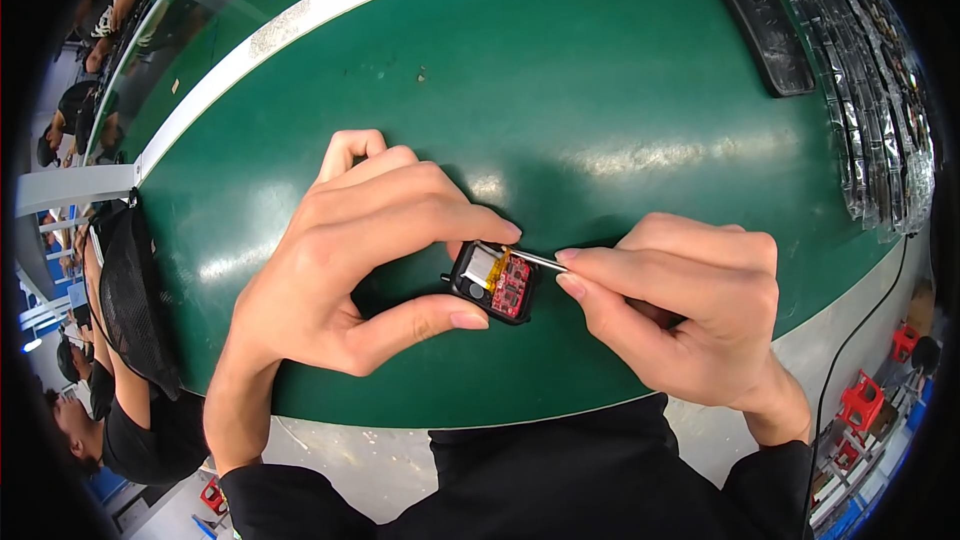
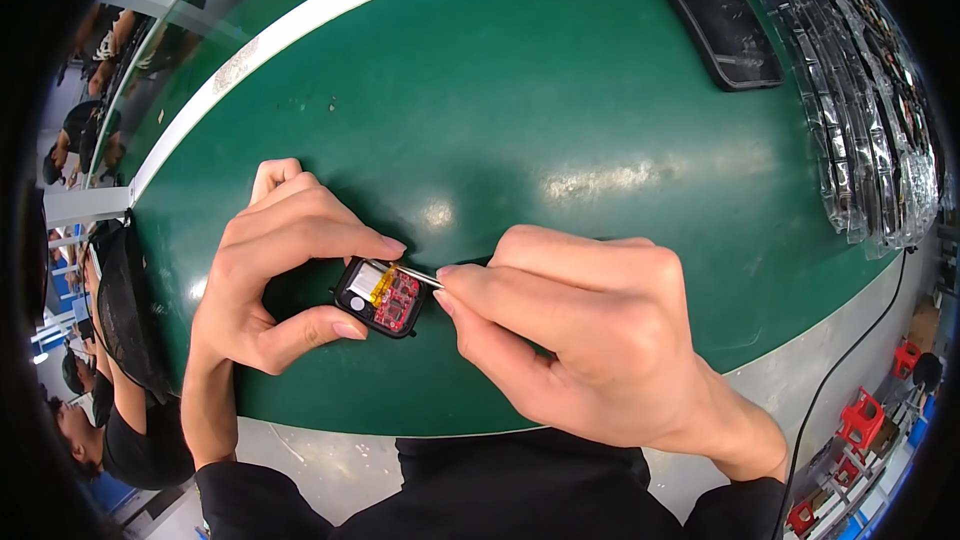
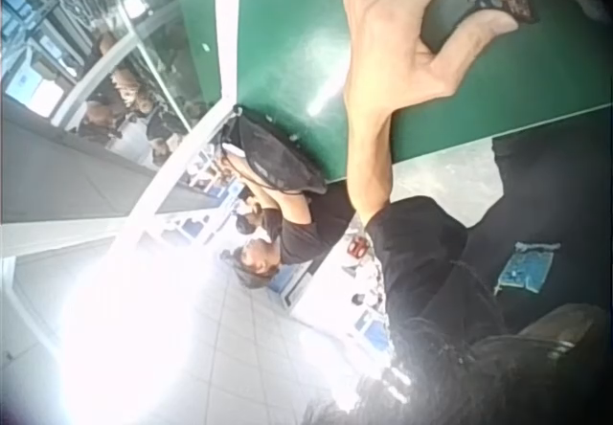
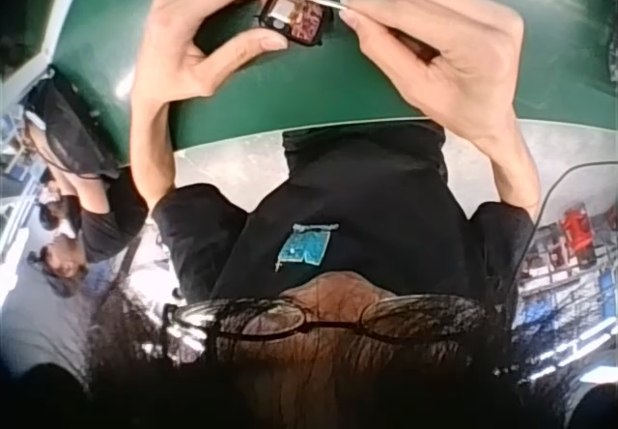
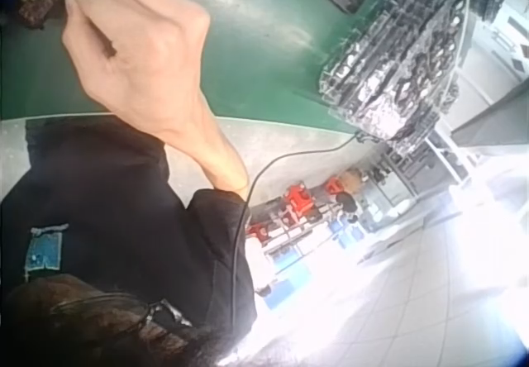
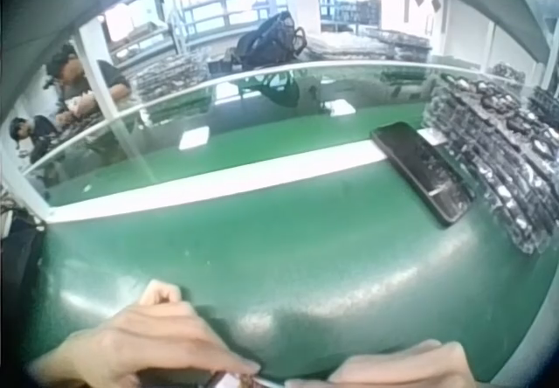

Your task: The recorder is seen assembling internal components of several smartwatches on a green workbench.

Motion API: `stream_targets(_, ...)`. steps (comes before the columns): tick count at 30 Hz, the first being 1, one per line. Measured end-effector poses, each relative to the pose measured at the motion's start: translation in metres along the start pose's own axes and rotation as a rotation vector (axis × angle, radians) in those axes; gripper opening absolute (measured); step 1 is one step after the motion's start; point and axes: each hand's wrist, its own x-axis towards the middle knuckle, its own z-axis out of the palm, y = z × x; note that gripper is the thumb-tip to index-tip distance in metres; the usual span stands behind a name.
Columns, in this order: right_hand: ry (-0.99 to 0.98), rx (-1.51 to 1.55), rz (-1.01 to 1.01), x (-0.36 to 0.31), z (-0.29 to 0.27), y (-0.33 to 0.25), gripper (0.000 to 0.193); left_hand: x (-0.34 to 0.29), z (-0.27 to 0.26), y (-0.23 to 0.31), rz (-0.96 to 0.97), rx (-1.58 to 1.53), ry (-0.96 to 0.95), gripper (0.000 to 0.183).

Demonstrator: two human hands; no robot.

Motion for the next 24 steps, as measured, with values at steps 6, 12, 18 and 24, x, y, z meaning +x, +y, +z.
stream_targets(6, 0.0, 0.006, -0.025, 0.0001, 0.0012, -0.0006, 0.022, -0.0005, -0.0007, 0.0028, 0.046, 0.046, -0.004, 0.051)
stream_targets(12, 0.02, 0.051, 0.009, -0.0032, 0.0016, 0.0001, 0.022, -0.0011, 0.0009, 0.0027, 0.043, 0.043, 0.003, 0.05)
stream_targets(18, 0.001, 0.016, -0.052, -0.0027, -0.0021, 0.0001, 0.015, 0.0014, -0.0005, 0.0045, 0.034, 0.027, -0.008, 0.049)
stream_targets(24, 0.164, -0.012, -0.033, 0.0016, -0.0001, -0.0036, 0.019, 0.0001, -0.0014, 0.0053, 0.006, -0.012, 0.026, 0.055)
